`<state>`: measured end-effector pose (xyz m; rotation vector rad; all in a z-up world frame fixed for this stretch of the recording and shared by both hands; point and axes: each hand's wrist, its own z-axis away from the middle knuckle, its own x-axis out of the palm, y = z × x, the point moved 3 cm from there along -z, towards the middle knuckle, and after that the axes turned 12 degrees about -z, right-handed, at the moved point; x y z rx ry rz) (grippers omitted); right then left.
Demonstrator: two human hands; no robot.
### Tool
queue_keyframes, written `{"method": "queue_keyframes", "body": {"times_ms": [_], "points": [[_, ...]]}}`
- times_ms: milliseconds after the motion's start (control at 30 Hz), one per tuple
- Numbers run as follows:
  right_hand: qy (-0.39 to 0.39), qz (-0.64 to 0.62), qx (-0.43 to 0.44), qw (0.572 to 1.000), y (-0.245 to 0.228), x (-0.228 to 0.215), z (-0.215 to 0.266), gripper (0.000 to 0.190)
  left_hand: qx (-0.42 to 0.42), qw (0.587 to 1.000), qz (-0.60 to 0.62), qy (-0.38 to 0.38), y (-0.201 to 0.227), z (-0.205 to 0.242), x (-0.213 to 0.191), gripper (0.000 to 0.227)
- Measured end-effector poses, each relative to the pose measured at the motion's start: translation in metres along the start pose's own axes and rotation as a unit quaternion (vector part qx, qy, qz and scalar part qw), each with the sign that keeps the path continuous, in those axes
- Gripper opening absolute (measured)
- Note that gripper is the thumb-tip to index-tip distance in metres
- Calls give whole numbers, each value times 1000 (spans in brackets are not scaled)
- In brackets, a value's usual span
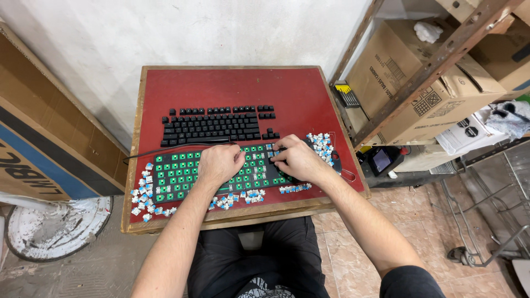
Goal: The person assembles a mechanical keyboard by inserting black keycaps into the green PCB. They pick up keycaps from a pile and press them into place one by one, gradually filling the keyboard layout.
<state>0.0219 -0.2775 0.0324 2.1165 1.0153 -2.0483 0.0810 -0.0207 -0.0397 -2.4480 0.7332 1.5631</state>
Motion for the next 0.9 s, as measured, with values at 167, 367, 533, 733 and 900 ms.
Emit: {"method": "queue_keyframes", "body": {"times_ms": [167,367,533,733,900], "points": [[24,-112,12,993,10,-15,-6,20,-1,1000,-8,-5,-1,-1,0,39],[132,-124,75,981,83,-9,-54,22,-6,1000,-7,-12,0,1,-3,39],[85,-43,137,986,126,11,-96,37,-4,1000,-10,-13,1,-2,-2,41],[68,46,155,985,130,24,-106,41,-8,1000,-4,-20,1,-2,-4,41],[80,46,184,979,141,28,-105,21,-5,1000,0,-12,2,-1,-6,41]]}}
